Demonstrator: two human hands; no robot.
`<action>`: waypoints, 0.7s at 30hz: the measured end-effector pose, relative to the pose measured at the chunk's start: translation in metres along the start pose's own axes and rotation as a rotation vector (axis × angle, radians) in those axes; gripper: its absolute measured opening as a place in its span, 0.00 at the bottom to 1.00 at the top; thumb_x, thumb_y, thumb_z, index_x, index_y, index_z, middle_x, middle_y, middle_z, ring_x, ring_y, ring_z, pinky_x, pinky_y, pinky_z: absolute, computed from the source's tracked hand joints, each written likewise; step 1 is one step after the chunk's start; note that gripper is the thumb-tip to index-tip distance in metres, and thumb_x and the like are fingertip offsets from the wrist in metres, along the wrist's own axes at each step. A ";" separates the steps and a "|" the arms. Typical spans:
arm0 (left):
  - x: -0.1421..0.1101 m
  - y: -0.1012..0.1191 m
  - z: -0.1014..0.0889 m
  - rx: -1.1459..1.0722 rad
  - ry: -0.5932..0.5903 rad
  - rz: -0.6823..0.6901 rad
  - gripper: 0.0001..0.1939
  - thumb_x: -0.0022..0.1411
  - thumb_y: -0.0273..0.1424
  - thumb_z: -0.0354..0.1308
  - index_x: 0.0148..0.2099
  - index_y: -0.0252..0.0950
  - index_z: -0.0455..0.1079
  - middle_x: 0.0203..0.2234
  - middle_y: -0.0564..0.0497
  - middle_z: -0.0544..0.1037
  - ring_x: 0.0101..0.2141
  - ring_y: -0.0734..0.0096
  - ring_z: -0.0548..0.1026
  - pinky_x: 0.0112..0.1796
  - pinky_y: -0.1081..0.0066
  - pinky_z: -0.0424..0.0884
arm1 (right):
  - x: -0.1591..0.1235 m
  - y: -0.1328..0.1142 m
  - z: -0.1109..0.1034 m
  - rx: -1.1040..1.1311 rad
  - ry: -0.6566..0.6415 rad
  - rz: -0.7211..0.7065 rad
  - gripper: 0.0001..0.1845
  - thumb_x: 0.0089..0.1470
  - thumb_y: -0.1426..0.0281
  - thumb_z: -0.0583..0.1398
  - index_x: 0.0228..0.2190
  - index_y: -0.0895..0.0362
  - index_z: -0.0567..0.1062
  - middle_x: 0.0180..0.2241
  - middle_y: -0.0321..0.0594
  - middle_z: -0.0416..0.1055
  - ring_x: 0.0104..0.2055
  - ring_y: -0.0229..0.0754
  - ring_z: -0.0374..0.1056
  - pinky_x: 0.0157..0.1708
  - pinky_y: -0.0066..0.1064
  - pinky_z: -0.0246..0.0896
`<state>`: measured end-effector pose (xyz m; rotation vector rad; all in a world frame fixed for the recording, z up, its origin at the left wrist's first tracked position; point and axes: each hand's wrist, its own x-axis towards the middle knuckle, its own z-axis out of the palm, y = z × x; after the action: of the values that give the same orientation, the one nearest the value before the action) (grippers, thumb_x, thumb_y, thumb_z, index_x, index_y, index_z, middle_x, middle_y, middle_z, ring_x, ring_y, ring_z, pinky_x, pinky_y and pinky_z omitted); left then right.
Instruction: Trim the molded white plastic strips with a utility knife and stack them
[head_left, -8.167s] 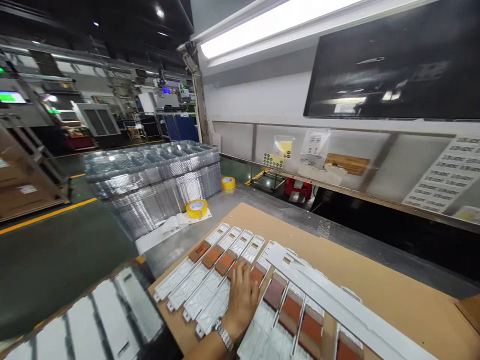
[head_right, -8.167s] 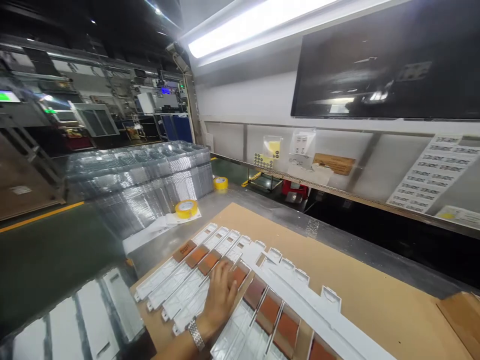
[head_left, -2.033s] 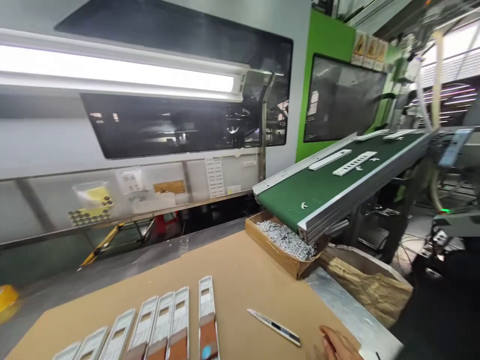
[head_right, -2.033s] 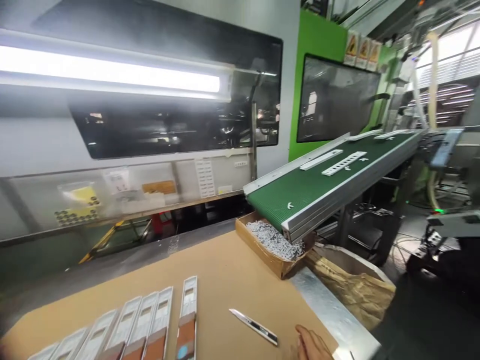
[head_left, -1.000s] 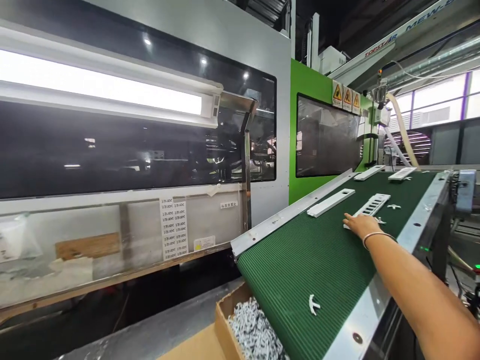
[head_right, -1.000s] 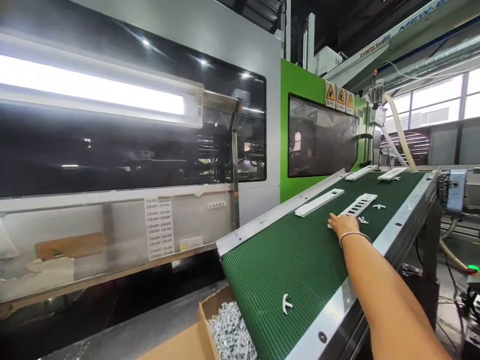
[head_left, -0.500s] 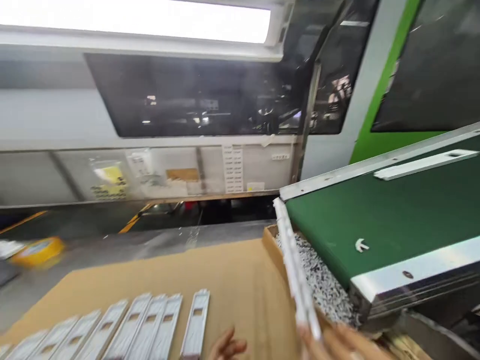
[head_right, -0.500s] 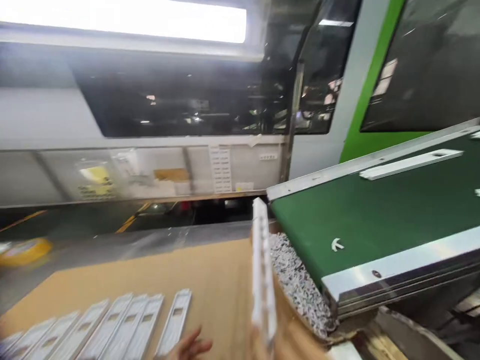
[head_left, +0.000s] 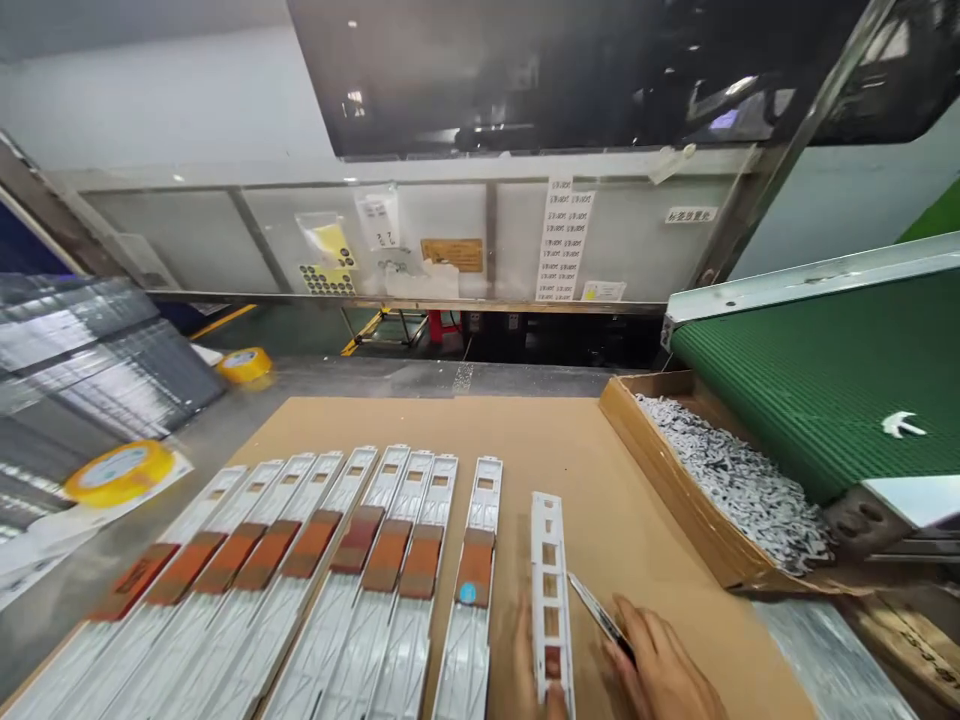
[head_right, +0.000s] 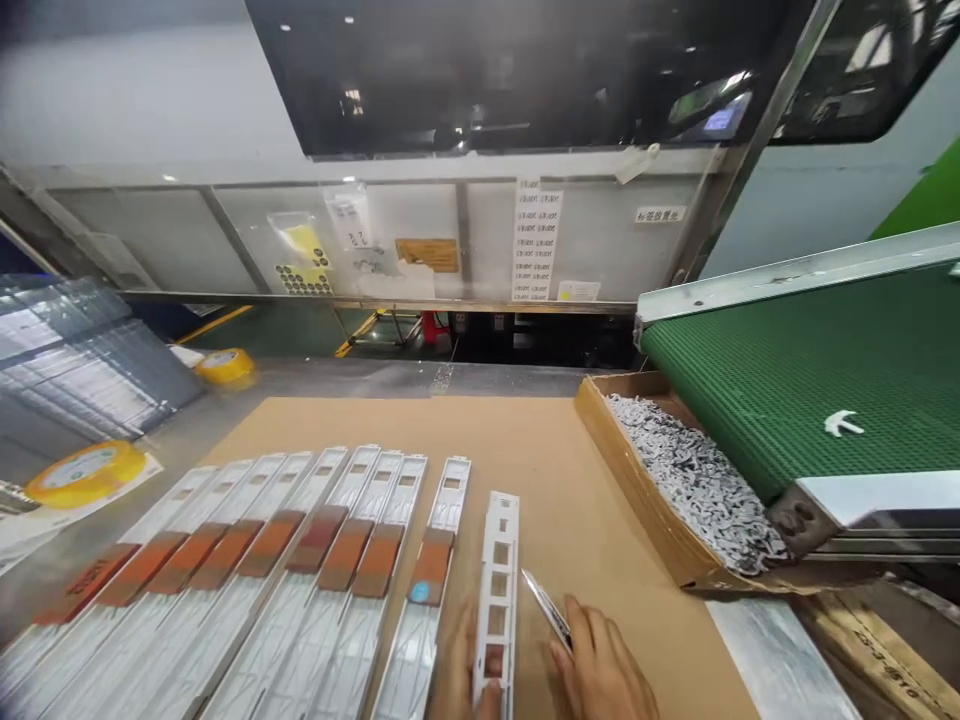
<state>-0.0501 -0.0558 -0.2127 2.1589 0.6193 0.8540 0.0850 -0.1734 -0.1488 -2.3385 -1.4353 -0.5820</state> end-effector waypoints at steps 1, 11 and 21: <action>-0.005 -0.001 0.001 0.058 0.029 0.046 0.31 0.63 0.24 0.35 0.67 0.27 0.38 0.47 0.38 0.73 0.34 0.70 0.76 0.34 0.73 0.74 | -0.001 0.000 0.007 -0.015 -0.023 0.042 0.19 0.65 0.61 0.45 0.43 0.59 0.68 0.31 0.39 0.72 0.32 0.40 0.72 0.26 0.29 0.70; 0.008 0.025 0.010 0.531 0.469 0.226 0.17 0.60 0.26 0.45 0.45 0.35 0.73 0.41 0.44 0.78 0.52 0.65 0.67 0.57 0.61 0.53 | 0.002 0.016 0.002 0.109 -0.159 0.213 0.15 0.64 0.64 0.44 0.38 0.54 0.67 0.28 0.38 0.74 0.29 0.37 0.73 0.25 0.22 0.68; 0.002 0.012 0.031 0.561 0.485 0.311 0.11 0.55 0.17 0.48 0.34 0.34 0.68 0.48 0.44 0.75 0.57 0.64 0.63 0.58 0.66 0.56 | 0.044 -0.003 0.000 0.036 -0.261 0.037 0.18 0.63 0.65 0.47 0.46 0.51 0.72 0.31 0.31 0.77 0.29 0.33 0.74 0.20 0.18 0.66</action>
<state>-0.0245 -0.0758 -0.2188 2.6059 0.8507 1.5486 0.1003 -0.1384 -0.1266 -2.4779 -1.4916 -0.2447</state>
